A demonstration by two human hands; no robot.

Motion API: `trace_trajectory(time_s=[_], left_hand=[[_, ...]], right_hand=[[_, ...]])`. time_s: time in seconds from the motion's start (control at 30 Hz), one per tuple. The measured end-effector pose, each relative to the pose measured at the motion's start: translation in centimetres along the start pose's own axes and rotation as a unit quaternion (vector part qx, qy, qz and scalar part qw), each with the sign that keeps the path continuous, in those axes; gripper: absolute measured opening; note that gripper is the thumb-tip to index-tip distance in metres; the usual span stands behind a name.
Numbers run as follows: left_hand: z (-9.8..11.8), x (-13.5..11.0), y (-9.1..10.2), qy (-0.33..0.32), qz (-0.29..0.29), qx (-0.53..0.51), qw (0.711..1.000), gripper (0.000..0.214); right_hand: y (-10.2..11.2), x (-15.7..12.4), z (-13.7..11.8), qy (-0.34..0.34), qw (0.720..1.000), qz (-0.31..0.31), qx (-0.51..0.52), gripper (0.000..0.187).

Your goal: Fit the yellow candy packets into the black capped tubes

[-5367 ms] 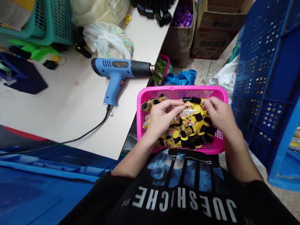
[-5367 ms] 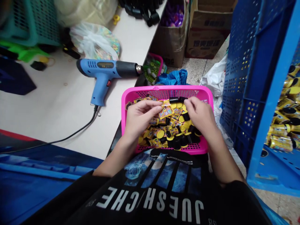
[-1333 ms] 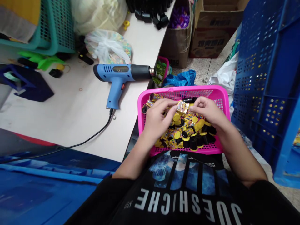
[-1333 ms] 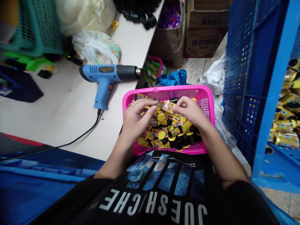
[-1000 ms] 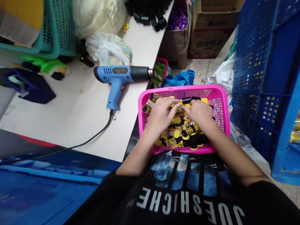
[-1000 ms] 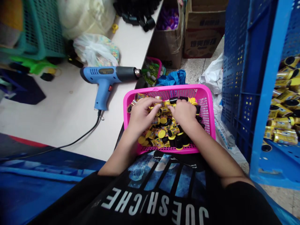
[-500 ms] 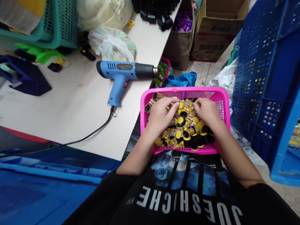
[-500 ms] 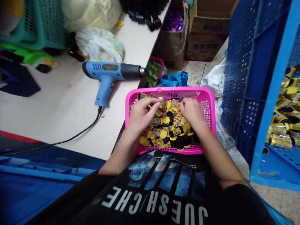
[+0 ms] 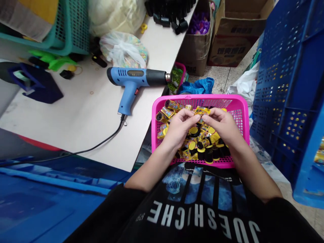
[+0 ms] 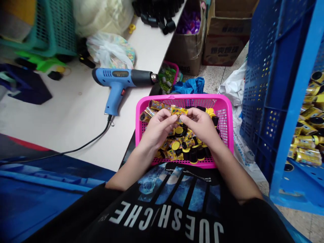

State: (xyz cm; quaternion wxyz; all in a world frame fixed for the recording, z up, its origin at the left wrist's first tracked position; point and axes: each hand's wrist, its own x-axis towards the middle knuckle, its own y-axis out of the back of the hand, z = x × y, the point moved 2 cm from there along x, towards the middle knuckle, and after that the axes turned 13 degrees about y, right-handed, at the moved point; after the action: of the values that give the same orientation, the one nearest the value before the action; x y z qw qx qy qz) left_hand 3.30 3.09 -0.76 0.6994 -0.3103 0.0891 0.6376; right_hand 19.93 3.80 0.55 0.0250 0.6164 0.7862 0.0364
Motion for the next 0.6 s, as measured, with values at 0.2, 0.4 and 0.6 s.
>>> trace_trajectory(time_s=[0.2,0.4,0.6], left_hand=[[0.8,-0.4,0.7,-0.02,-0.019,0.084,0.996,0.053],[0.8,-0.4,1.5,-0.093,0.104,0.145,0.98,0.027],[0.9,0.0,1.7,-0.128,0.151,0.124,0.972,0.023]], right_hand=[[-0.1,-1.2,-0.5,0.066,0.977,-0.083,-0.186,0.027],[4.1,0.2,0.6,0.043,0.924,0.012,-0.38,0.023],[4.8,1.9,5.2,0.01,0.791,-0.064,-0.609,0.025]])
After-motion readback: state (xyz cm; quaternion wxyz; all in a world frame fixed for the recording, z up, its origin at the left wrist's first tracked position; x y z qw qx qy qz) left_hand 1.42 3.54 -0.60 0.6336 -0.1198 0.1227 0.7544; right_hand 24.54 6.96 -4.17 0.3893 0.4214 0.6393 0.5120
